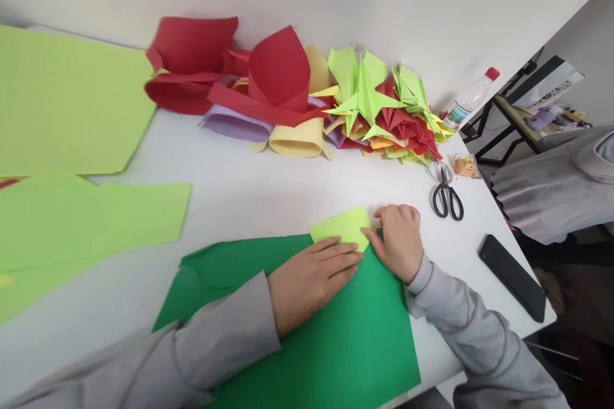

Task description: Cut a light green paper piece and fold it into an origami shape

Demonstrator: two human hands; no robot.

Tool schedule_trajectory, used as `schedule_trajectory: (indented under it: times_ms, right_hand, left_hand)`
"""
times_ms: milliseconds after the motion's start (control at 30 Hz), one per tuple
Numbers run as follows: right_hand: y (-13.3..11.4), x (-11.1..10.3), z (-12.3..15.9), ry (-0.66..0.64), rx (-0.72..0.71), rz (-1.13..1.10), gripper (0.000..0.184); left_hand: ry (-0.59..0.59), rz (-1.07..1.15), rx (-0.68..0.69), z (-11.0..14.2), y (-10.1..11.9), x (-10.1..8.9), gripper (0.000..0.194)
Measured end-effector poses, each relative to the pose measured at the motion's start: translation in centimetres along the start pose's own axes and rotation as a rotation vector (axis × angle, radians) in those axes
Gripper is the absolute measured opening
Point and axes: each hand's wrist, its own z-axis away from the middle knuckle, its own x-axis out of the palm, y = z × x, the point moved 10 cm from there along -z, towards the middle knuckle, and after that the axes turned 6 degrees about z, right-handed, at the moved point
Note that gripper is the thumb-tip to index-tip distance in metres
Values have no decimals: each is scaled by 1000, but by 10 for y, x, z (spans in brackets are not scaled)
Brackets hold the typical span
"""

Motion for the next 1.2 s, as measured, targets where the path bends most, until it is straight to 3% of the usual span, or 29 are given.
schedule_trajectory:
  times_ms: [167, 367, 500, 1033, 1200]
  right_hand:
    - [21, 8, -1, -47, 120, -124, 23]
    - [38, 13, -4, -85, 198, -409, 10]
    - [36, 13, -3, -104, 162, -362, 30]
    - [39, 16, -10, -149, 87, -486, 3]
    - [39, 16, -10, -143, 98, -457, 12]
  left_hand:
    - [-46, -21, -19, 3, -1, 8, 37]
    - [-30, -37, -3, 2, 2, 4, 39]
    - [-20, -55, 1, 1, 3, 2, 40]
    - [-65, -22, -21, 1, 1, 5, 40]
    - [-39, -50, -13, 0, 2, 2, 42]
